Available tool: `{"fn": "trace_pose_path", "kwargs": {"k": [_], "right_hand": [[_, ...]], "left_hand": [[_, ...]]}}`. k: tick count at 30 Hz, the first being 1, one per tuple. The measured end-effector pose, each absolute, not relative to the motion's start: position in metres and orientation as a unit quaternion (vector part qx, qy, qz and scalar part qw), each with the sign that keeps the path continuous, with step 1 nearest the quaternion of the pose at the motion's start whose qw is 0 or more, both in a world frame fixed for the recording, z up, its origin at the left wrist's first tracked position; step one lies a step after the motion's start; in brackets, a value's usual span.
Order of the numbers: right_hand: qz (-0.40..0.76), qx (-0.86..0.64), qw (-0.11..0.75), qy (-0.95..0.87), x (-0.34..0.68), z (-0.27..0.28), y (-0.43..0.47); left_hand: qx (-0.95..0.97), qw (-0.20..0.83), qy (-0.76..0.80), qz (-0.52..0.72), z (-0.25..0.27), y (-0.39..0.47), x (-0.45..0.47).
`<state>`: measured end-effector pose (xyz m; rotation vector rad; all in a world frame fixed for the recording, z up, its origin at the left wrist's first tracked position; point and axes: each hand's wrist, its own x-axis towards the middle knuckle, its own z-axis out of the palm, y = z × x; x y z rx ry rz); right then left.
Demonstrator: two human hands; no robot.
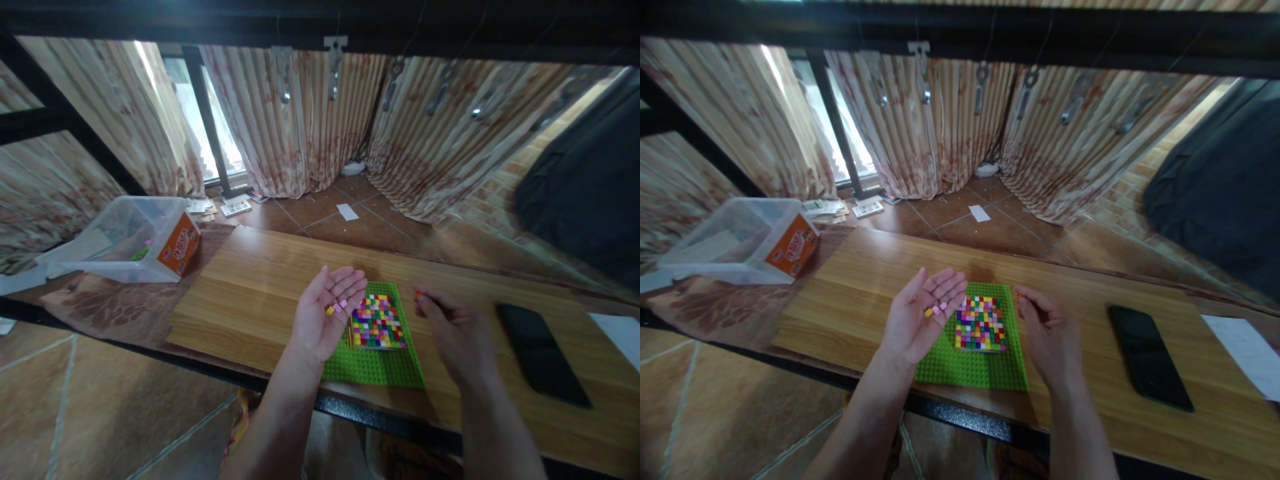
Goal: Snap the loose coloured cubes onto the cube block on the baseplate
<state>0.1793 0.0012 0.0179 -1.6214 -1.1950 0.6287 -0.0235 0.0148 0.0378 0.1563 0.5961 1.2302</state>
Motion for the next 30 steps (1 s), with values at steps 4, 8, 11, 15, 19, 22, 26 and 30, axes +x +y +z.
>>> {"fn": "trace_pose_path", "kwargs": {"k": [4, 8, 11, 15, 19, 22, 26, 30], "right_hand": [[0.295, -0.671, 0.444, -0.514, 0.183, 0.014, 0.001], [0.337, -0.661, 0.432, -0.512, 0.181, 0.013, 0.0], [0.345, -0.647, 0.434, -0.523, 0.179, 0.011, 0.0], [0.335, -0.644, 0.404, -0.556, 0.177, 0.009, 0.001], [0.292, -0.665, 0.38, -0.573, 0.175, 0.005, 0.002], [0.266, -0.672, 0.373, -0.581, 0.174, 0.002, 0.003], [0.253, -0.668, 0.375, -0.591, 0.172, -0.001, 0.003], [0.237, -0.663, 0.381, -0.599, 0.167, 0.002, 0.003]], "left_hand": [[0.071, 0.772, 0.275, 0.569, 0.039, 0.014, -0.022], [0.068, 0.772, 0.279, 0.568, 0.038, 0.015, -0.022], [0.068, 0.771, 0.28, 0.568, 0.037, 0.015, -0.023], [0.075, 0.77, 0.284, 0.566, 0.036, 0.014, -0.023], [0.074, 0.771, 0.283, 0.566, 0.037, 0.014, -0.023], [0.069, 0.772, 0.28, 0.566, 0.038, 0.014, -0.024], [0.067, 0.773, 0.276, 0.567, 0.039, 0.014, -0.023], [0.065, 0.774, 0.273, 0.568, 0.038, 0.014, -0.023]]}}
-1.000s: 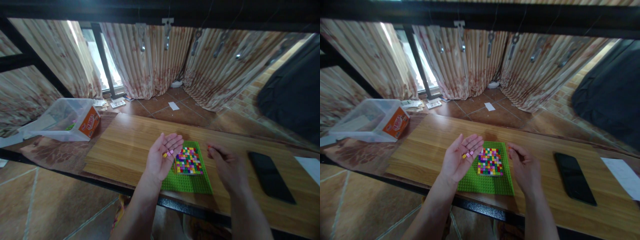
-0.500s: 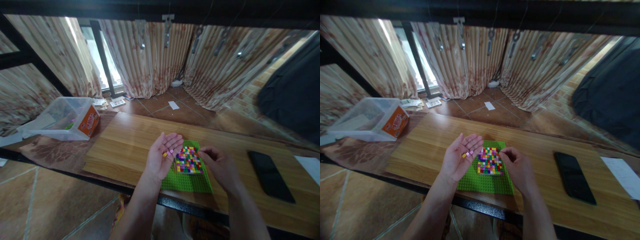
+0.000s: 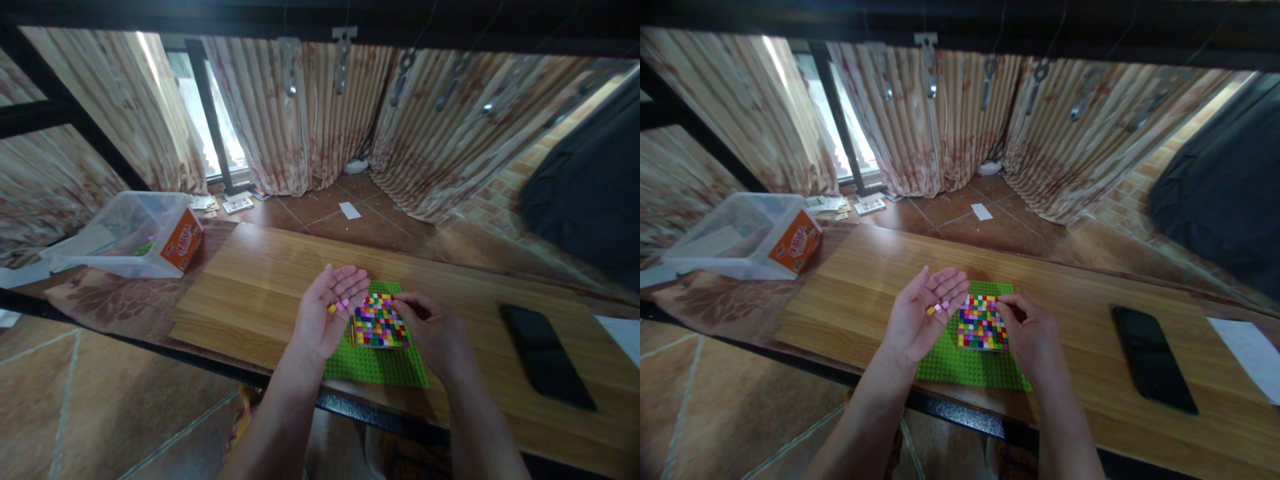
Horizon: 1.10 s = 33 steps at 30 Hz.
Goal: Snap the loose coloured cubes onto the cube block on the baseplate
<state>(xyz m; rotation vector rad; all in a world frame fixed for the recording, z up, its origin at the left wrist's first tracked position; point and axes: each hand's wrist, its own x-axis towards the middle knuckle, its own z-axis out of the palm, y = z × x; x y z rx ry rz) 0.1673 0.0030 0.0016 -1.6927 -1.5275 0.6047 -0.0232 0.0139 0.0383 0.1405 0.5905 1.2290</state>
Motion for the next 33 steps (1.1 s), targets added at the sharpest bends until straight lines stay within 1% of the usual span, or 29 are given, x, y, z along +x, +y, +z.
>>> {"fn": "trace_pose_path", "kwargs": {"k": [5, 10, 16, 23, 29, 33], "right_hand": [[0.212, -0.674, 0.396, -0.587, 0.162, 0.004, 0.003], [0.21, -0.674, 0.405, -0.581, 0.163, 0.0, 0.004], [0.294, -0.659, 0.423, -0.547, 0.175, -0.002, 0.004], [0.294, -0.669, 0.455, -0.509, 0.179, -0.005, 0.009], [0.344, -0.659, 0.461, -0.484, 0.173, -0.011, 0.015], [0.352, -0.654, 0.462, -0.484, 0.173, -0.01, 0.015]], "left_hand": [[0.065, 0.775, 0.271, 0.567, 0.037, 0.014, -0.024], [0.063, 0.777, 0.271, 0.564, 0.038, 0.015, -0.024], [0.055, 0.777, 0.267, 0.567, 0.038, 0.015, -0.024], [0.056, 0.774, 0.271, 0.569, 0.038, 0.015, -0.024], [0.054, 0.773, 0.277, 0.568, 0.039, 0.015, -0.024], [0.056, 0.773, 0.278, 0.567, 0.038, 0.014, -0.024]]}}
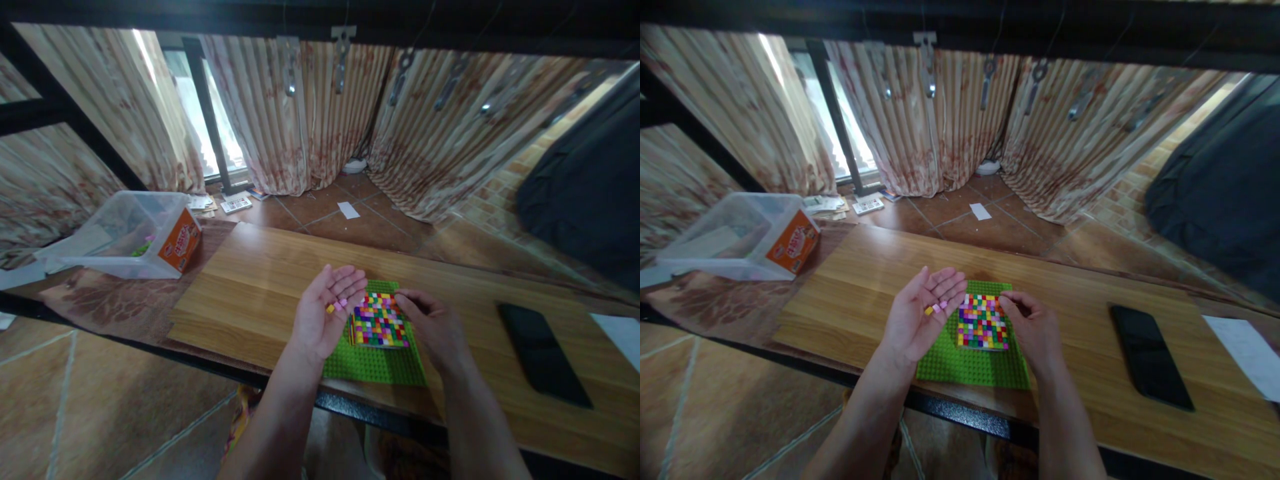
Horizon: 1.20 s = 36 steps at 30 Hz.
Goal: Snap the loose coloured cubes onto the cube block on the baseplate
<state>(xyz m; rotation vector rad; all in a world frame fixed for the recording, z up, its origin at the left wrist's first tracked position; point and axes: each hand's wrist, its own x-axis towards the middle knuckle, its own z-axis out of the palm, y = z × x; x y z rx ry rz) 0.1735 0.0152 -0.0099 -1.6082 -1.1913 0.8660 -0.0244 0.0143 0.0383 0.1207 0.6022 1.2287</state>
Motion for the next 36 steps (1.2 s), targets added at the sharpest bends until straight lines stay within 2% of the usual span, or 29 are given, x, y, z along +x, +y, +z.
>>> {"fn": "trace_pose_path", "kwargs": {"k": [20, 24, 27, 31, 36], "right_hand": [[0.293, -0.649, 0.421, -0.562, 0.177, -0.014, 0.017], [0.232, -0.648, 0.48, -0.544, 0.172, -0.009, 0.01], [0.167, -0.586, 0.536, -0.584, 0.16, 0.006, 0.001], [0.193, -0.507, 0.466, -0.699, 0.138, 0.025, -0.008], [0.191, -0.497, 0.385, -0.754, 0.124, 0.029, -0.011]], "left_hand": [[0.083, 0.791, 0.26, 0.547, 0.036, 0.011, -0.018], [0.095, 0.8, 0.239, 0.541, 0.037, 0.009, -0.018], [0.095, 0.809, 0.227, 0.534, 0.038, 0.008, -0.017], [0.09, 0.818, 0.221, 0.523, 0.039, 0.007, -0.016], [0.075, 0.828, 0.208, 0.516, 0.043, 0.006, -0.019]]}}
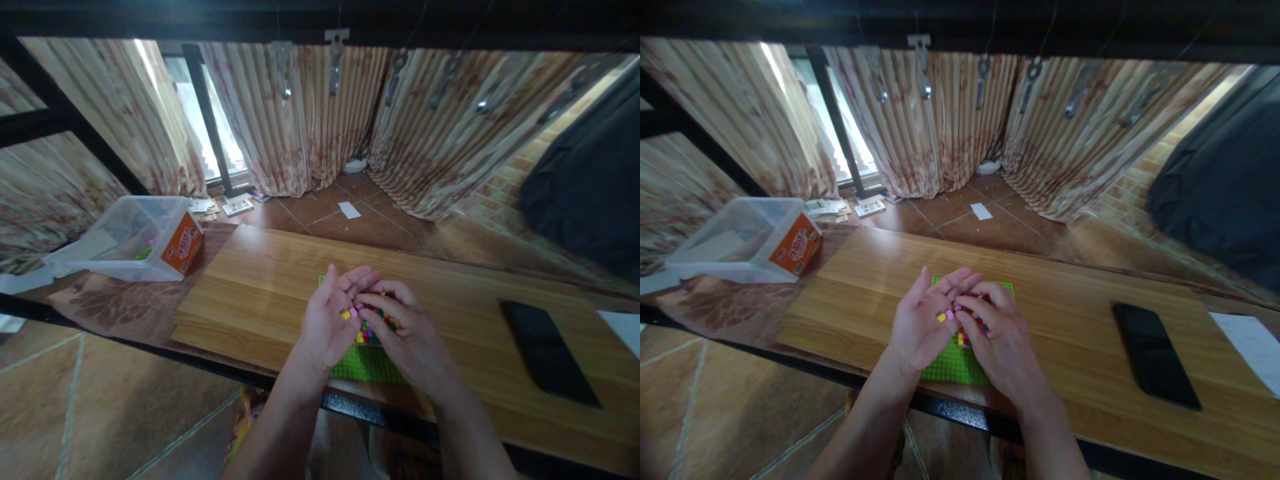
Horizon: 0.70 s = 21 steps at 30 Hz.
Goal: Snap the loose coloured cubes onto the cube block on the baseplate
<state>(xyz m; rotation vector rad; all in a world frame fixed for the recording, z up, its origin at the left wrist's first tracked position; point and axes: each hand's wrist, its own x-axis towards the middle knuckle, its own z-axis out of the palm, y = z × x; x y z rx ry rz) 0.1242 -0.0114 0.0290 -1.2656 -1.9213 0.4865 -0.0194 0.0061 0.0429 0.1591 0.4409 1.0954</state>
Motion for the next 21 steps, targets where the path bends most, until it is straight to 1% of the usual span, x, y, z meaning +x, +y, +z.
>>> {"fn": "trace_pose_path", "kwargs": {"k": [3, 8, 11, 15, 17, 21], "right_hand": [[0.18, -0.494, 0.381, -0.761, 0.122, 0.027, -0.011], [0.202, -0.497, 0.402, -0.742, 0.123, 0.029, -0.011], [0.219, -0.523, 0.441, -0.696, 0.131, 0.029, -0.011], [0.222, -0.605, 0.503, -0.576, 0.155, 0.026, -0.007], [0.225, -0.639, 0.504, -0.536, 0.169, 0.024, -0.005], [0.242, -0.678, 0.447, -0.53, 0.192, 0.016, -0.001]], "left_hand": [[0.072, 0.83, 0.203, 0.515, 0.043, 0.006, -0.02], [0.071, 0.826, 0.201, 0.522, 0.045, 0.006, -0.019], [0.063, 0.809, 0.22, 0.541, 0.044, 0.008, -0.019], [-0.001, 0.753, 0.326, 0.572, 0.038, 0.014, -0.022], [-0.043, 0.713, 0.379, 0.589, 0.034, 0.018, -0.025], [-0.107, 0.631, 0.426, 0.64, 0.03, 0.023, -0.03]]}}
